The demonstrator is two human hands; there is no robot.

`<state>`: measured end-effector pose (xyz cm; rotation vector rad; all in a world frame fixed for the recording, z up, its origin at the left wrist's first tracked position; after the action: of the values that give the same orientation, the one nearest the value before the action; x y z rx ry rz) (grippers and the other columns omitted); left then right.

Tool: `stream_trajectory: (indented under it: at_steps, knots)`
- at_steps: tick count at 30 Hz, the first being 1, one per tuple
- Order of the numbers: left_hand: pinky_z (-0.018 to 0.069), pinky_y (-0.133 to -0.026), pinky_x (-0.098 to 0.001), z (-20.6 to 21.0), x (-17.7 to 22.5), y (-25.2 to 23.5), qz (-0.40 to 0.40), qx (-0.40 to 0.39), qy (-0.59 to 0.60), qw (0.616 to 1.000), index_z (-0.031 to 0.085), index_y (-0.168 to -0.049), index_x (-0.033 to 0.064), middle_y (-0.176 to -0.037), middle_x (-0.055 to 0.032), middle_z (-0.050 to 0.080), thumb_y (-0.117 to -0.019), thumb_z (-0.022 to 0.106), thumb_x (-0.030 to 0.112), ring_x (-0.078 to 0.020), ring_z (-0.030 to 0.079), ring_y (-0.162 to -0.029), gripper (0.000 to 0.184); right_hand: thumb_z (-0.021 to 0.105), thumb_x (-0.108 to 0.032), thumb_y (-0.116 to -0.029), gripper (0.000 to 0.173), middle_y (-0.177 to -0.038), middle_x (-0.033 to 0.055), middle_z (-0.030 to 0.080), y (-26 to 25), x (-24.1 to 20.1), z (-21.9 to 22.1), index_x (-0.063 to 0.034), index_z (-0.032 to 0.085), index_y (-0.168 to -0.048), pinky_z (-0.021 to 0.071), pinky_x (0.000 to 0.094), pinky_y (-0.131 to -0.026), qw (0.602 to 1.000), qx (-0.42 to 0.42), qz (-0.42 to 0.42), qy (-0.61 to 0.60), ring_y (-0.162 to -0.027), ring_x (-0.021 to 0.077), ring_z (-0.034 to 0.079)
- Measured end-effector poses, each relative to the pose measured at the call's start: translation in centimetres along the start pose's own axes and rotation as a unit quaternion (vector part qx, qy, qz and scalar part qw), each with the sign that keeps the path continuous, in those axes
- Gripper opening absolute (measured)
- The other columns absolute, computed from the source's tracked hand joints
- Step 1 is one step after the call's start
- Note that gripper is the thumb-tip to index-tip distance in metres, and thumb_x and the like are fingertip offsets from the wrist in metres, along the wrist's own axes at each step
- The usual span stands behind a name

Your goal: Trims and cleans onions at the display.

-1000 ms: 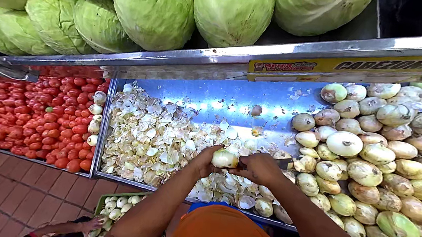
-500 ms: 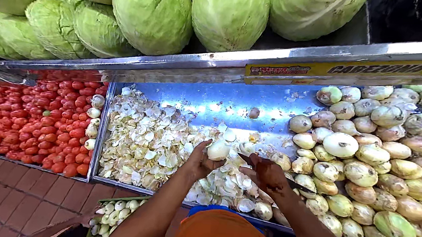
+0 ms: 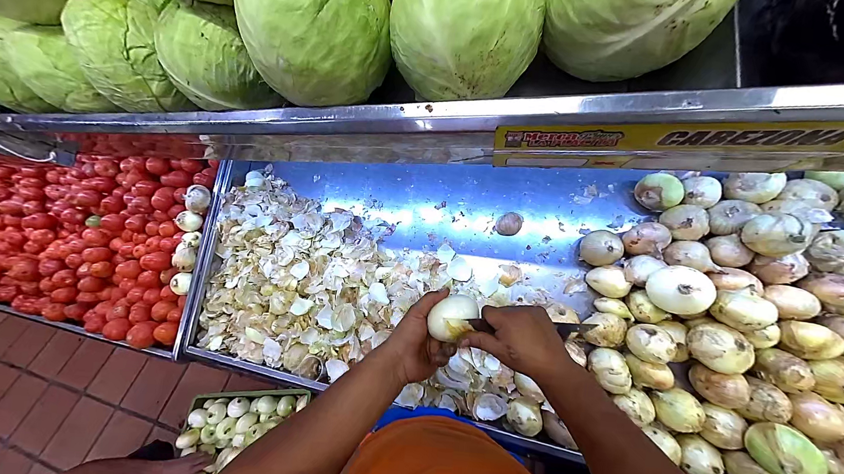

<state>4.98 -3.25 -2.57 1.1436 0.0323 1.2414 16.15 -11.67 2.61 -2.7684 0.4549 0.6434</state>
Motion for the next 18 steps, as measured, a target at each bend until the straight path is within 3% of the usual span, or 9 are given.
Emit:
stream_trajectory:
  at_steps: [2,4,7,9,10,12,15,18]
  knots:
    - [0.0356,-0.039,-0.0192,-0.6,-0.5,-0.1,0.0,0.043,-0.003,0.999,0.065,-0.099,0.0116,-0.069,-0.005,0.058,-0.0986,0.047,0.06,-0.0077,0.046,-0.044,0.052,0.042,-0.079,-0.0939,0.071,-0.054,0.0006,0.05,0.5,-0.6,0.4,-0.0147,0.058,-0.07,0.0464,0.0413,-0.048,0.998,0.003,-0.041,0.038,-0.052,0.0184,0.059]
    - [0.0348,-0.038,-0.02,-1.6,-0.7,-0.4,0.009,0.089,0.003,0.996,0.064,-0.097,0.0117,-0.068,-0.0053,0.057,-0.0985,0.05,0.056,-0.0082,0.044,-0.042,0.047,0.044,-0.073,-0.0972,0.067,-0.058,0.0036,0.057,1.5,-2.2,1.4,-0.013,0.062,-0.074,0.0509,0.0459,-0.051,0.991,-0.062,-0.102,0.058,-0.057,0.0228,0.064]
    - [0.0346,-0.038,-0.0196,-3.3,0.0,-1.1,0.02,0.136,0.02,0.99,0.062,-0.104,0.0141,-0.075,-0.0061,0.06,-0.0982,0.049,0.059,-0.0081,0.044,-0.043,0.048,0.043,-0.072,-0.0978,0.07,-0.058,0.0075,0.056,3.6,-5.3,2.5,-0.0095,0.06,-0.072,0.049,0.0491,-0.051,0.971,-0.14,-0.191,0.028,-0.056,0.0275,0.063]
    - [0.035,-0.039,-0.0196,-3.6,0.6,-1.3,0.011,0.112,0.018,0.993,0.061,-0.108,0.0141,-0.078,-0.0068,0.061,-0.0979,0.044,0.066,-0.008,0.045,-0.045,0.056,0.052,-0.064,-0.099,0.06,-0.067,0.0092,0.063,3.4,-4.1,1.4,-0.0079,0.065,-0.081,0.0531,0.0508,-0.058,0.983,-0.137,-0.125,0.001,-0.065,0.0286,0.068]
    - [0.0351,-0.04,-0.0196,-3.3,0.8,-1.2,0.003,0.085,0.015,0.996,0.062,-0.111,0.014,-0.083,-0.0082,0.063,-0.0981,0.039,0.069,-0.008,0.046,-0.046,0.061,0.057,-0.057,-0.1002,0.051,-0.078,0.0113,0.068,3.0,-2.4,0.8,-0.0073,0.069,-0.093,0.0561,0.0546,-0.067,0.987,-0.152,-0.049,-0.005,-0.076,0.0308,0.071]
    - [0.0364,-0.042,-0.0192,-2.5,0.7,-0.5,-0.011,0.014,0.021,1.0,0.059,-0.124,0.0143,-0.104,-0.014,0.069,-0.0976,0.026,0.076,-0.0076,0.049,-0.05,0.075,0.061,-0.047,-0.1008,0.037,-0.093,0.0092,0.07,2.5,1.2,0.4,-0.0122,0.068,-0.11,0.0568,0.0547,-0.078,0.983,-0.172,0.069,-0.004,-0.087,0.029,0.07]
    - [0.0418,-0.047,-0.0221,-1.3,0.9,0.3,-0.007,-0.046,0.035,0.998,0.057,-0.13,0.0134,-0.114,-0.0201,0.069,-0.0939,0.021,0.083,-0.0115,0.056,-0.057,0.086,0.06,-0.049,-0.1007,0.037,-0.091,0.0049,0.067,2.5,2.6,-0.2,-0.015,0.065,-0.115,0.0567,0.0479,-0.079,0.982,-0.154,0.105,-0.043,-0.083,0.023,0.067]
    - [0.0445,-0.05,-0.0228,-0.3,0.2,0.7,-0.006,-0.065,0.008,0.998,0.061,-0.126,0.0122,-0.107,-0.0162,0.069,-0.0963,0.024,0.079,-0.0117,0.057,-0.059,0.082,0.062,-0.069,-0.0917,0.056,-0.081,0.0019,0.064,2.3,1.7,-0.4,-0.0154,0.067,-0.106,0.0558,0.0449,-0.071,0.986,-0.128,0.09,-0.065,-0.073,0.0195,0.063]
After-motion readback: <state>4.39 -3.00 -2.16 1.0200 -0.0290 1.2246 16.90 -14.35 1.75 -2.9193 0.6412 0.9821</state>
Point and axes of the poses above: each hand's wrist, its own y-axis away from the middle knuckle, its own z-axis out of the palm, x = y × z, the point moved 9 cm from there along -y, towards the middle knuckle
